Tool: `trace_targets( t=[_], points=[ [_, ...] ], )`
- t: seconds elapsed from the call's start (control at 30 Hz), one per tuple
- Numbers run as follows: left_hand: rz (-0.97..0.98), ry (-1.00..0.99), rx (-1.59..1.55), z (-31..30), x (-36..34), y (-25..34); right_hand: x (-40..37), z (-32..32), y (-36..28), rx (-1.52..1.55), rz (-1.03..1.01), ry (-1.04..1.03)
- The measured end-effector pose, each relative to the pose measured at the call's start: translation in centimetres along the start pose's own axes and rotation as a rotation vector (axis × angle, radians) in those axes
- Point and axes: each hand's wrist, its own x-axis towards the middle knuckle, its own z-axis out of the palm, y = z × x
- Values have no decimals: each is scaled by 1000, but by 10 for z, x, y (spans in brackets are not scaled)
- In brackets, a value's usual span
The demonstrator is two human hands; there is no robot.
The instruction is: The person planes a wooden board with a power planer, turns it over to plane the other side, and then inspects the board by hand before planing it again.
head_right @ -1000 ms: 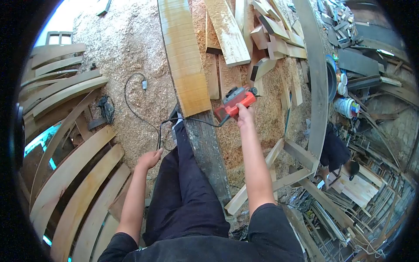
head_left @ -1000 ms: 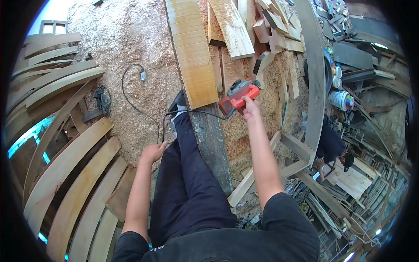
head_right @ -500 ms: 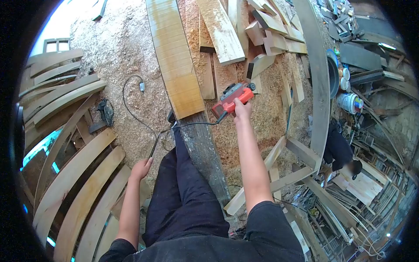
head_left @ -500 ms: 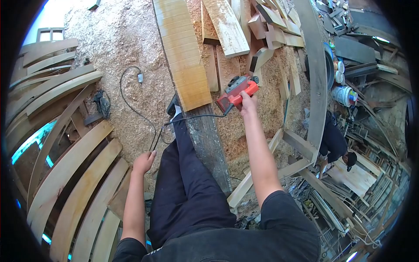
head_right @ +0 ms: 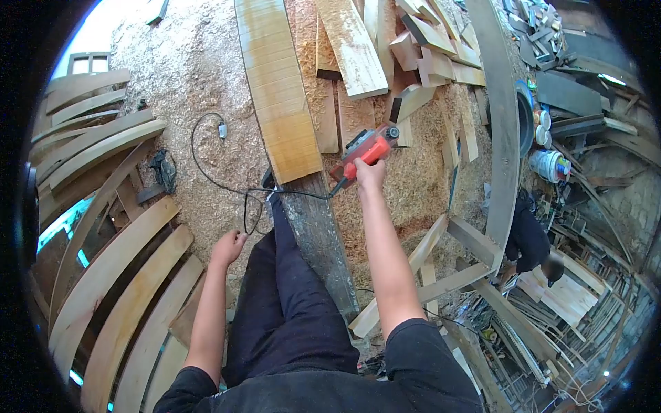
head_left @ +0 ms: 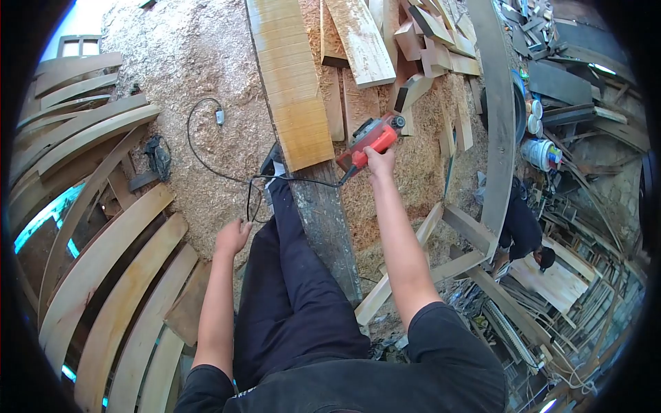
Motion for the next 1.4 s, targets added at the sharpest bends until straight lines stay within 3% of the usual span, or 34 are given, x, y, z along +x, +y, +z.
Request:
trace_targets(
  t=[0.1, 0.17, 0.2, 0.27, 0.3, 0.37, 0.47, 0.8, 0.93, 1.07, 1.13, 1.3, 1.4],
  points=[
    [99, 185, -115, -22, 0, 33, -12, 5, -2, -13, -95, 46],
    [197, 291, -258, -43, -9, 71, -37, 8, -18, -225, -403, 332],
    [299, 393, -395, -49, -9, 88, -53, 9, -29, -224, -403, 328],
    [537, 605, -385, -52, 4, 112, -81, 9, -49, -546, -794, 121],
    [537, 609, -385, -54, 8, 126, -85, 14, -47, -543, -797, 120],
    [556, 649, -390, -60, 12, 154, -89, 25, -41, -534, -749, -382],
    [569, 687, -290, -57, 25, 174, -86, 32, -29, -769, -875, -423],
    [612, 724, -424, -40, 50, 176, -85, 38, -17, -628, -896, -328],
    [582, 712, -317, -47, 41, 177, -81, 34, -18, -590, -973, -374],
    [673, 716, -271, -66, 19, 170, -105, 22, -34, -474, -991, -378],
    [813, 746, -342, -88, -6, 173, -133, 13, -65, -385, -934, -342],
    [946, 855, -482, -170, -106, 206, -202, -10, -166, -220, -1039, -268],
    [997, 994, -630, -230, -164, 235, -253, -18, -265, -177, -1120, -274]
  ],
)
